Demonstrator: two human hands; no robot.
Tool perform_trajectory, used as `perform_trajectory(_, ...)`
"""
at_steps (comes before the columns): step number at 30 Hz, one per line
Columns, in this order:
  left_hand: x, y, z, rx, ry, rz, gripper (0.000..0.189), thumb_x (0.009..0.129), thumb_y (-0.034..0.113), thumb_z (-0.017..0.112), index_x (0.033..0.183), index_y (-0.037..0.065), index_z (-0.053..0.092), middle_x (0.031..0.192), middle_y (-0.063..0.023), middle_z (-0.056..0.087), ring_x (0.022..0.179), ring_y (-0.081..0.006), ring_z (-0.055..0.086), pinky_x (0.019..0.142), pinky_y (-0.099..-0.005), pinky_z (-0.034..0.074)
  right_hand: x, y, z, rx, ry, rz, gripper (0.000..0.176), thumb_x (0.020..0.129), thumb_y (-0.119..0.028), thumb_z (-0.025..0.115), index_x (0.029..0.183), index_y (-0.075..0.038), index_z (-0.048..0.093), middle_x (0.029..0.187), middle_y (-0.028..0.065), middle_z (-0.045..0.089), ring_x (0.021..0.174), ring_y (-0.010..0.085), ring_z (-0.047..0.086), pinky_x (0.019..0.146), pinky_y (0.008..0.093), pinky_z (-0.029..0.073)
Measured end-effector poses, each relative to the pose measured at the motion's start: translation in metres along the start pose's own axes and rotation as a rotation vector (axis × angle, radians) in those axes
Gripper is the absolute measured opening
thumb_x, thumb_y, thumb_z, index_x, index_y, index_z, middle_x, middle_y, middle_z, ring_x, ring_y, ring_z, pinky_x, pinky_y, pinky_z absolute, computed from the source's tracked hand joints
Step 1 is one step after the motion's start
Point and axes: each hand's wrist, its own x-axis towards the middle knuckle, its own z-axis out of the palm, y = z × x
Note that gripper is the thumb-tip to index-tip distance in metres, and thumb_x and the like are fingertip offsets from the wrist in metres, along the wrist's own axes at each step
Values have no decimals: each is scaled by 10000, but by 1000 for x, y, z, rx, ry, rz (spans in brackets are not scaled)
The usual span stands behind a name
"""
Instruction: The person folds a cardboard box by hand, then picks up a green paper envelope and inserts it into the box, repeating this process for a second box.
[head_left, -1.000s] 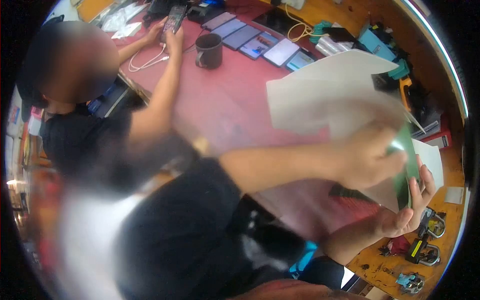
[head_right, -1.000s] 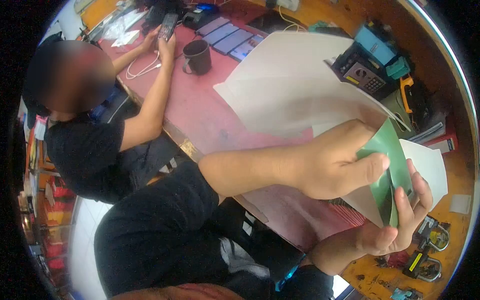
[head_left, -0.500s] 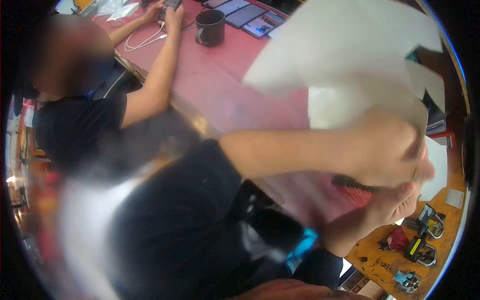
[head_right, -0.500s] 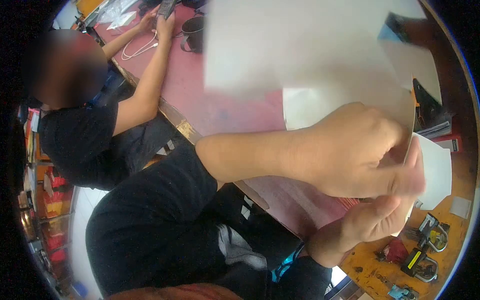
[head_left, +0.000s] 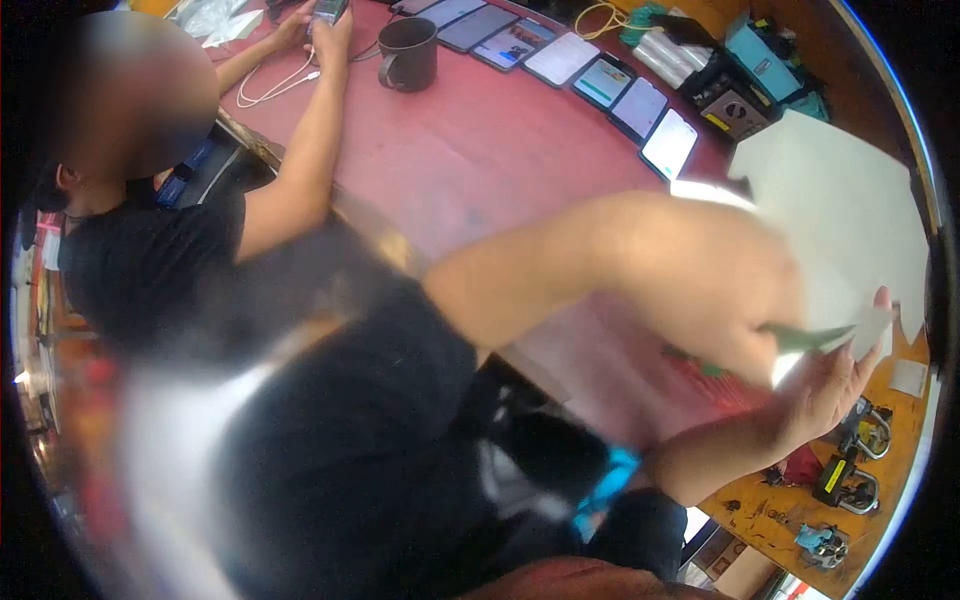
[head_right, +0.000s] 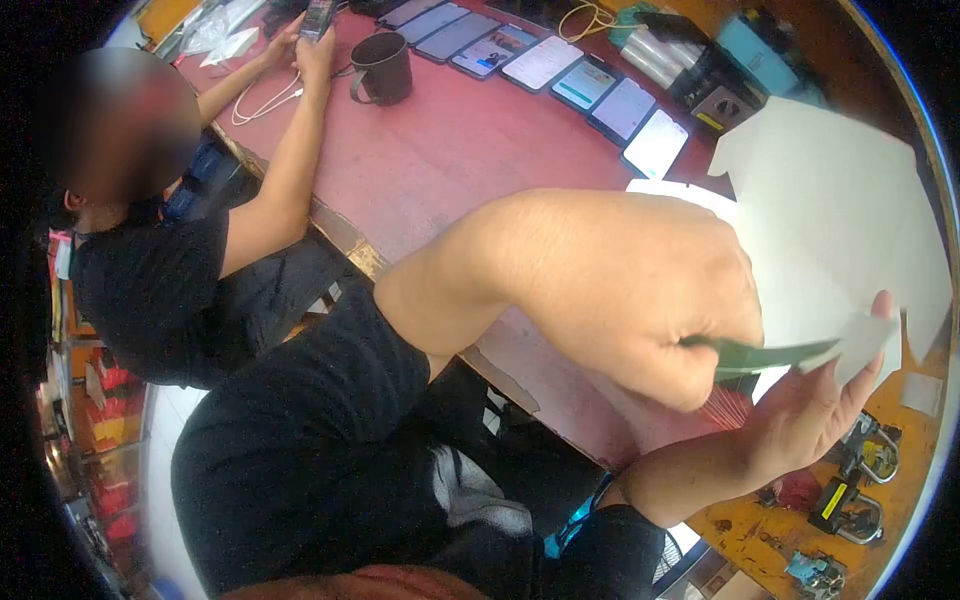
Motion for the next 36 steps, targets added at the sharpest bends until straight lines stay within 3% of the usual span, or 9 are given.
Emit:
perform_trajectory(4,-7,6,-2,85,34,67,286,794,266,579,700,11,668,655,-185,650,622,-367,644,619,-465,522,0,8,-38,256,108,27,416,1010,-191,518,1356,40,508,1317,140,555,1230,271,562,1046,393,469)
perform_trajectory(8,-10,17,-6,205,214,38,253,761,265,616,645,43,657,614,-151,620,597,-338,620,611,-455,480,2,12,-62,389,98,-121,242,985,-246,598,1120,-46,576,1049,82,611,1012,196,639,846,330,554)
perform_trajectory(11,0,17,7,295,518,219,249,718,302,664,593,88,637,564,-81,587,584,-276,586,635,-418,435,-9,5,-65,318,184,-220,202,897,-152,744,1080,-124,664,991,-3,674,1033,173,625,947,331,499)
perform_trajectory(15,16,24,31,263,694,523,230,689,290,697,546,134,607,535,14,545,619,-193,551,673,-390,394,-32,-15,-40,-530,484,-480,299,941,-266,721,1119,-71,580,964,46,602,915,135,640,766,256,555)
perform_trajectory(21,14,52,63,316,791,528,190,663,202,699,529,157,573,589,35,508,691,-176,527,700,-390,386,-79,-35,-22,-554,514,-457,385,886,-321,773,1121,-78,588,932,31,596,870,147,633,728,274,545)
perform_trajectory(26,10,57,76,153,533,552,219,728,202,689,594,146,525,632,14,507,687,-182,499,709,-399,347,-110,-53,-20,-510,480,-376,456,841,-367,817,1121,-85,595,905,17,591,832,157,626,695,289,537)
perform_trajectory(29,12,62,78,142,445,537,292,697,153,769,612,136,490,675,21,518,688,-167,560,695,-390,310,-123,-66,-29,-453,415,-322,499,813,-394,843,1122,-88,599,888,10,588,810,163,623,676,298,532)
perform_trajectory(34,4,87,72,119,262,594,373,715,188,821,585,146,474,638,38,524,613,-162,550,682,-379,265,-143,-96,-45,-384,-32,-201,421,756,-362,866,1031,-81,714,990,102,629,875,218,630,704,324,494)
perform_trajectory(36,-3,96,75,178,224,604,360,707,209,833,565,167,505,610,63,522,592,-145,542,703,-387,256,-162,-96,-56,-392,-89,-128,386,735,-350,873,989,-78,769,1053,148,640,926,245,635,726,336,479)
